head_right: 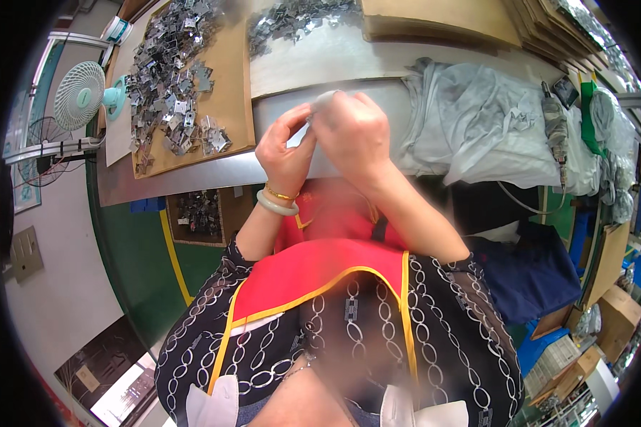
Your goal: Assembling small metal and plastic components into sets at a factory workstation.
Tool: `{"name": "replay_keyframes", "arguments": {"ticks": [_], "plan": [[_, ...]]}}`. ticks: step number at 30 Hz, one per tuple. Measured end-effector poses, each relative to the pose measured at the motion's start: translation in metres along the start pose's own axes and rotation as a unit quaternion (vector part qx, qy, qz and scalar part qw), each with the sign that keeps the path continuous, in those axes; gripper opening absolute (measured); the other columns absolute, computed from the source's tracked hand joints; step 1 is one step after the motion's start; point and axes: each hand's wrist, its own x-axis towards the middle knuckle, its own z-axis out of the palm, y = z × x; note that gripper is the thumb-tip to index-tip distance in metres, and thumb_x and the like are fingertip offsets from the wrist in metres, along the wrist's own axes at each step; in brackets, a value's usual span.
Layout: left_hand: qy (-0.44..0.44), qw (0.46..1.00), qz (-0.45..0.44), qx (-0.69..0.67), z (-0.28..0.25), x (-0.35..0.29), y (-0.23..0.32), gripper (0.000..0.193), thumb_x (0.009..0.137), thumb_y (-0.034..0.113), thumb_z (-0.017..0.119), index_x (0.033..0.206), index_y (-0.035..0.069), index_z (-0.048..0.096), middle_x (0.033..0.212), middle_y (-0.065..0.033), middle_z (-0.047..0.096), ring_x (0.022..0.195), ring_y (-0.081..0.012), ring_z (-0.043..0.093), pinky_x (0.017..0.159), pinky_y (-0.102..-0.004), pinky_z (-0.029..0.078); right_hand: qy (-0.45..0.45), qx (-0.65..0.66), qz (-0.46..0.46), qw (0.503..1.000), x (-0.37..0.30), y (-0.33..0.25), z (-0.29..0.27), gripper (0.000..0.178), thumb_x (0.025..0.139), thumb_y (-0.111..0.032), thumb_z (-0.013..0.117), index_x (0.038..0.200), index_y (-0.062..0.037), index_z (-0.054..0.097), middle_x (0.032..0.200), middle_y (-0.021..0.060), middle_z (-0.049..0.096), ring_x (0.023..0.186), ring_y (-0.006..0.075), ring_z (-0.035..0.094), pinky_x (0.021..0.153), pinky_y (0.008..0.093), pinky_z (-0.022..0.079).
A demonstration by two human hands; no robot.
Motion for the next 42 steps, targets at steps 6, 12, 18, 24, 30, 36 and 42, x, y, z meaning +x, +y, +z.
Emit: {"name": "replay_keyframes", "arguments": {"ticks": [6, 12, 18, 24, 30, 36, 42], "plan": [[0.004, 1.000, 0.005, 0.001, 0.000, 0.002, 0.000, 0.028, 0.075, -0.003, 0.081, 0.100, 0.004, 0.072, 0.106, -0.0126, 0.076, 0.099, -0.0282, 0.074, 0.085, -0.0360, 0.060, -0.024, 0.061, 0.088, 0.994, 0.000, 0.003, 0.000, 0.018, 0.080, -0.009, 0.077, 0.095, -0.0027, 0.070, 0.084, 0.0092, 0.073, 0.073, 0.0217, 0.070, 0.069, 0.0326, 0.057], [0.000, 0.999, -0.038, -0.038, 0.002, 0.001, 0.004, 0.028, 0.076, -0.005, 0.080, 0.102, 0.002, 0.072, 0.107, -0.0134, 0.076, 0.099, -0.0262, 0.075, 0.085, -0.0341, 0.062, -0.039, 0.089, 0.105, 0.990, 0.002, 0.009, 0.001, 0.019, 0.080, -0.009, 0.077, 0.096, -0.0019, 0.070, 0.087, 0.0104, 0.074, 0.076, 0.0218, 0.073, 0.071, 0.0321, 0.059], [-0.009, 0.997, -0.068, -0.036, 0.002, -0.002, 0.005, 0.030, 0.076, -0.006, 0.080, 0.104, 0.001, 0.071, 0.110, -0.0145, 0.075, 0.098, -0.0244, 0.074, 0.086, -0.0336, 0.062, 0.000, -0.038, -0.016, 0.999, -0.002, 0.004, -0.002, 0.020, 0.080, -0.010, 0.077, 0.097, -0.0010, 0.071, 0.091, 0.0107, 0.076, 0.084, 0.0215, 0.076, 0.073, 0.0308, 0.059], [0.003, 0.996, -0.048, -0.071, 0.007, -0.002, 0.003, 0.031, 0.075, -0.007, 0.081, 0.104, 0.001, 0.071, 0.110, -0.0143, 0.075, 0.098, -0.0240, 0.074, 0.085, -0.0328, 0.063, -0.032, 0.118, 0.140, 0.983, 0.000, 0.007, -0.004, 0.022, 0.079, -0.010, 0.078, 0.098, -0.0008, 0.071, 0.091, 0.0117, 0.076, 0.081, 0.0198, 0.076, 0.072, 0.0298, 0.058], [0.005, 0.994, -0.043, -0.096, 0.009, -0.003, 0.002, 0.030, 0.076, -0.008, 0.081, 0.103, 0.001, 0.072, 0.110, -0.0133, 0.074, 0.099, -0.0215, 0.074, 0.086, -0.0326, 0.063, -0.041, 0.088, 0.099, 0.990, 0.002, 0.008, -0.008, 0.022, 0.081, -0.010, 0.075, 0.101, -0.0030, 0.071, 0.091, 0.0119, 0.075, 0.079, 0.0217, 0.075, 0.073, 0.0314, 0.059], [-0.010, 0.987, -0.079, -0.139, 0.007, -0.002, -0.001, 0.029, 0.076, -0.009, 0.080, 0.101, 0.002, 0.072, 0.109, -0.0131, 0.075, 0.100, -0.0228, 0.074, 0.086, -0.0315, 0.063, -0.084, 0.080, 0.054, 0.992, 0.001, 0.015, -0.011, 0.029, 0.082, -0.011, 0.075, 0.111, -0.0053, 0.070, 0.092, 0.0130, 0.075, 0.081, 0.0245, 0.074, 0.073, 0.0336, 0.059], [-0.051, 0.994, -0.016, -0.098, -0.007, -0.004, -0.006, 0.032, 0.072, -0.009, 0.080, 0.099, 0.004, 0.071, 0.107, -0.0123, 0.075, 0.104, -0.0288, 0.072, 0.091, -0.0362, 0.059, -0.128, 0.106, 0.114, 0.979, -0.002, 0.021, -0.016, 0.041, 0.081, -0.013, 0.082, 0.118, -0.0037, 0.070, 0.098, 0.0100, 0.076, 0.084, 0.0192, 0.073, 0.078, 0.0301, 0.058]]}}
